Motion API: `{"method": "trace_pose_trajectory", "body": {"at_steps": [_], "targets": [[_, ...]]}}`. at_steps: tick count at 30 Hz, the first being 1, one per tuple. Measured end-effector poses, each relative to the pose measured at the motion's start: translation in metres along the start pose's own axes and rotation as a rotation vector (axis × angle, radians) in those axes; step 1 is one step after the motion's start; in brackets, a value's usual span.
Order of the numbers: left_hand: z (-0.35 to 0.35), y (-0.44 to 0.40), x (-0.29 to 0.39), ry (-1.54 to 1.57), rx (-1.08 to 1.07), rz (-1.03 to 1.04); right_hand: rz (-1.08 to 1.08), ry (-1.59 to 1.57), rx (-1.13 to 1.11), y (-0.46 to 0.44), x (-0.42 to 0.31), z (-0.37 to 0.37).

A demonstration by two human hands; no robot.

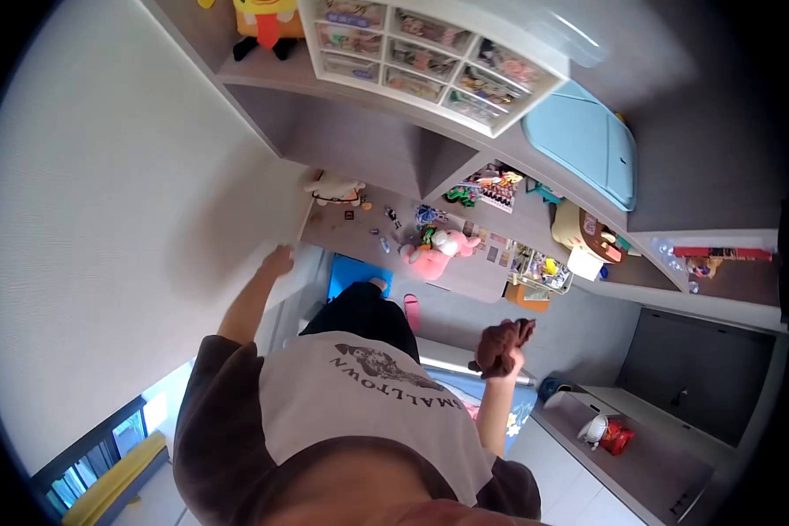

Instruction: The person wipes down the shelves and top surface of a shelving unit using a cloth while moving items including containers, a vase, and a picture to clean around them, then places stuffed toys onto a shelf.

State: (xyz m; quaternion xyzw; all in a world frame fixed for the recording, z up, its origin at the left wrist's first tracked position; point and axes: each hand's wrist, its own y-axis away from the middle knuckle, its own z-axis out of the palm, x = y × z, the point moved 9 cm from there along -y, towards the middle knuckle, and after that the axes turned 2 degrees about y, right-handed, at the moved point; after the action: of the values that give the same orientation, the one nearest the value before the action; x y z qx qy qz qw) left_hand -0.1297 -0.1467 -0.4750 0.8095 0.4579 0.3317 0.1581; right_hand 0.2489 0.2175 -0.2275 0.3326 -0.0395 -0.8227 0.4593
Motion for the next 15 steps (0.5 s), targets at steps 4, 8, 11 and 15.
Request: {"method": "trace_pose_trajectory", "body": {"at_steps": [4,8,11,15], "targets": [[-0.091,-0.017,0.095,0.04,0.148,0.046,0.093,0.13,0.148,-0.033,0.036,0.043],[-0.068,-0.062,0.112,0.228,0.086,0.216,0.198,0.028,0.095,-0.058,0.077,0.047],[-0.027,-0.066,0.157,0.221,-0.081,0.414,0.326,0.064,0.262,-0.064,0.105,0.044],[-0.045,0.095,0.334,1.334,-0.905,0.264,0.367,-0.015,0.15,-0.083,0.15,0.066]]}}
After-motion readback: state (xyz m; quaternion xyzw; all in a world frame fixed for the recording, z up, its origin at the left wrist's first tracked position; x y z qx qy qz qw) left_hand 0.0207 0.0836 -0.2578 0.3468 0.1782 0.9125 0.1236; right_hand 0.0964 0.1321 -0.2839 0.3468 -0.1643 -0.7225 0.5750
